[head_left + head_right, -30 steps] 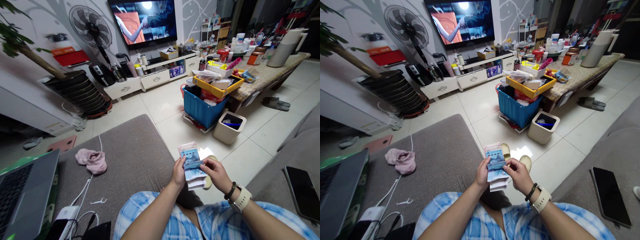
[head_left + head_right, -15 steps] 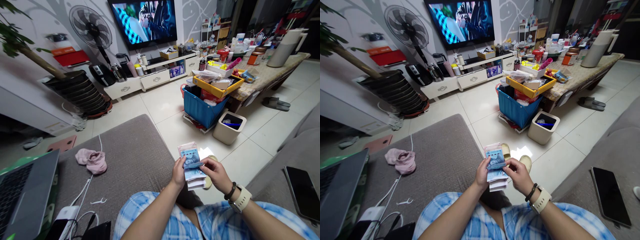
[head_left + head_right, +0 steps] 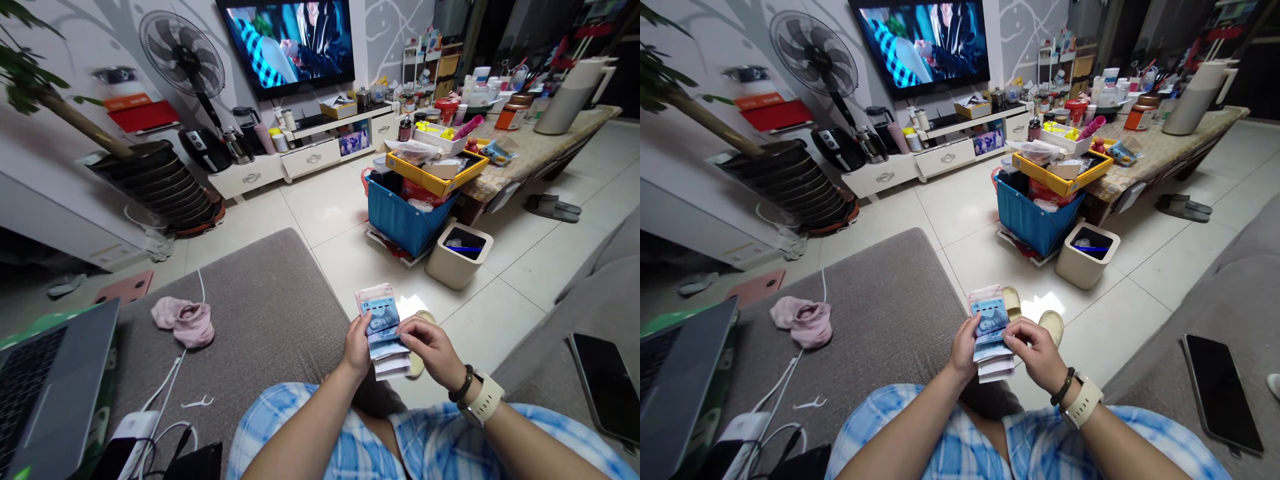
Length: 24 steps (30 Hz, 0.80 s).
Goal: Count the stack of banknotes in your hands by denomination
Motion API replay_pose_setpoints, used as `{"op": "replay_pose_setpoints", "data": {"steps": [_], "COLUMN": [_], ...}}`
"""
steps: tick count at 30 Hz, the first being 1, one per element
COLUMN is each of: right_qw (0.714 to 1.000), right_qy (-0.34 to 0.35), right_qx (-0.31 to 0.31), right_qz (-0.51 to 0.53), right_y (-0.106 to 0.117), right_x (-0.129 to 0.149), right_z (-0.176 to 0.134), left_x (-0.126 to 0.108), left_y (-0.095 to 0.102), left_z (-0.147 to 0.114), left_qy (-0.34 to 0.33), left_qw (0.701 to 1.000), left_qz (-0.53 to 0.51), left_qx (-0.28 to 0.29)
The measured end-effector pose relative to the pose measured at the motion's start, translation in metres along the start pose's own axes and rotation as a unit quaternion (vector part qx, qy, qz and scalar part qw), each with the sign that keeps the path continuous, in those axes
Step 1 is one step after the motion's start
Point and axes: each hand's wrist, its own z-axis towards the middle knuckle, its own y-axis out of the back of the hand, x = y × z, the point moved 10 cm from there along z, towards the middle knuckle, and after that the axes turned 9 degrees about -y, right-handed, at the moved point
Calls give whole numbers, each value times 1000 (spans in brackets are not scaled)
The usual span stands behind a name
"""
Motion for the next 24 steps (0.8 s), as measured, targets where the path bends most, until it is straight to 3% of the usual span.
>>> {"op": "replay_pose_setpoints", "data": {"steps": [14,18,24], "right_qw": [1000,1000,995], "right_qy": [8,-20,-80], "right_qx": [7,14,-60], "right_qz": [-8,-6,-21], "right_y": [-1,-3,10], "right_x": [5,-2,-24], "right_z": [0,1,3], "left_x": [-1,-1,7], "left_y": [2,-1,-5], "left_z": [3,2,-1], "left_qy": [-22,-24,6], "left_qw": [1000,1000,999], "left_qz": [-6,-11,-5], "left_qx": [3,10,43]}}
